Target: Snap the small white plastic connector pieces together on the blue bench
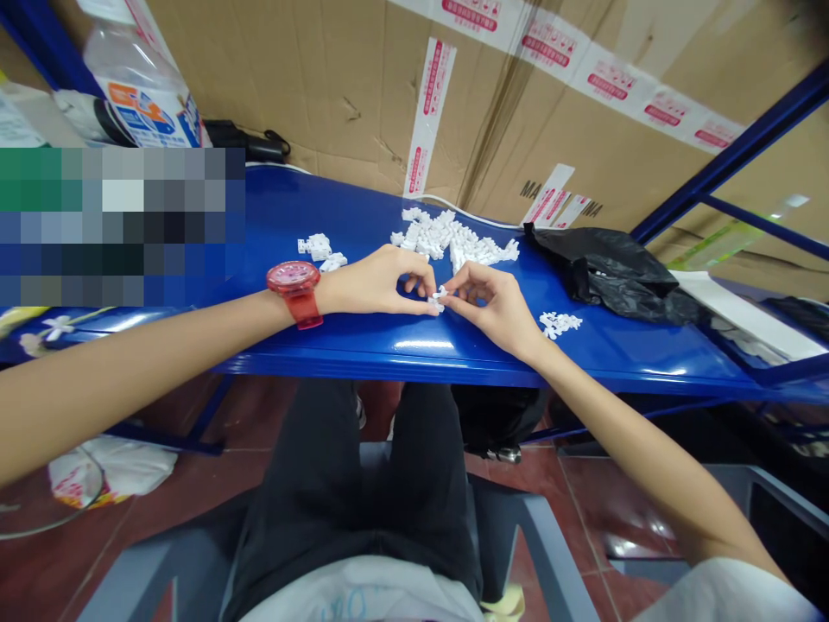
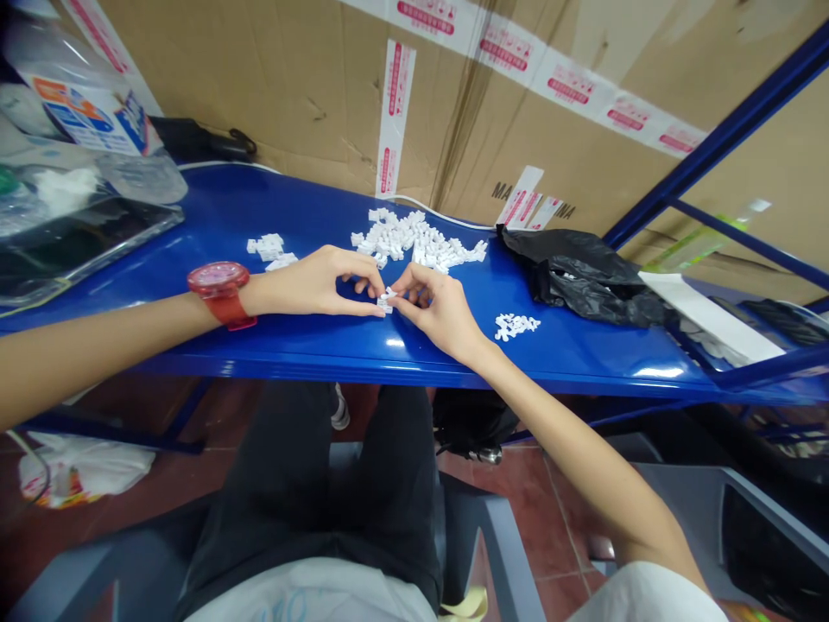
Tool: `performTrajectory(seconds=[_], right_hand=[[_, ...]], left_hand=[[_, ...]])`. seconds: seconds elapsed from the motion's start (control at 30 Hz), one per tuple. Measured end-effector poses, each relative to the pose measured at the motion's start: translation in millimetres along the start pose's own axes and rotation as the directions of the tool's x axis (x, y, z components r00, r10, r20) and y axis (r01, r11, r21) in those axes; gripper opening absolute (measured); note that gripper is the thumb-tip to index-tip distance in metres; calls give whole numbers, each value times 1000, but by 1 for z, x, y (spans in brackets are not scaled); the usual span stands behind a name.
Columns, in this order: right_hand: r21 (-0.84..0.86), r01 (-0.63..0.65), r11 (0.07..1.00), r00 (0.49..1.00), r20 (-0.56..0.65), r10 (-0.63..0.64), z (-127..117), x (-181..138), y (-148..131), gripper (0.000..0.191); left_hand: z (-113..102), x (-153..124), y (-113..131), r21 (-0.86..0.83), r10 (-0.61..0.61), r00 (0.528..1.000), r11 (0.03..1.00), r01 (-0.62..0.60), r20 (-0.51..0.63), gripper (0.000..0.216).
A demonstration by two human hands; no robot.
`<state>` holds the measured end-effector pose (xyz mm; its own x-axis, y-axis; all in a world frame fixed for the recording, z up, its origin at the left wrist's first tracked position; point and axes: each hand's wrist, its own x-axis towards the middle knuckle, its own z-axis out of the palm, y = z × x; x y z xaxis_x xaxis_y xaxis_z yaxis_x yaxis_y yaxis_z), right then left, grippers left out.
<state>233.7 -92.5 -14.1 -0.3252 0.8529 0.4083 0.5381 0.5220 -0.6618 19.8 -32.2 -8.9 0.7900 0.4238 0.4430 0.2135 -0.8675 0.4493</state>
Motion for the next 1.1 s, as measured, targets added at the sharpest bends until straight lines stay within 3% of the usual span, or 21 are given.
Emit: performTrajectory(seconds=[0.17, 0.43, 0.83, 1.1], right_hand=[[29, -14, 999, 1000, 16, 13, 1, 2, 2, 30], [111, -29, 993, 998, 52, 23, -2, 1, 5, 31], [174, -15, 985, 998, -59, 25, 2, -1, 8, 31], [95, -17, 995, 997, -77, 24, 2, -4, 7, 28]], left_hand=[[0, 0, 0, 1, -16, 999, 1000, 16, -52, 23], [-3, 1, 3, -13, -18, 999, 1000, 17, -30, 22], [-9, 1, 5, 5, -16, 999, 1000, 16, -39, 25], [-11, 2, 2, 54, 27, 1000, 998, -27, -2, 27]])
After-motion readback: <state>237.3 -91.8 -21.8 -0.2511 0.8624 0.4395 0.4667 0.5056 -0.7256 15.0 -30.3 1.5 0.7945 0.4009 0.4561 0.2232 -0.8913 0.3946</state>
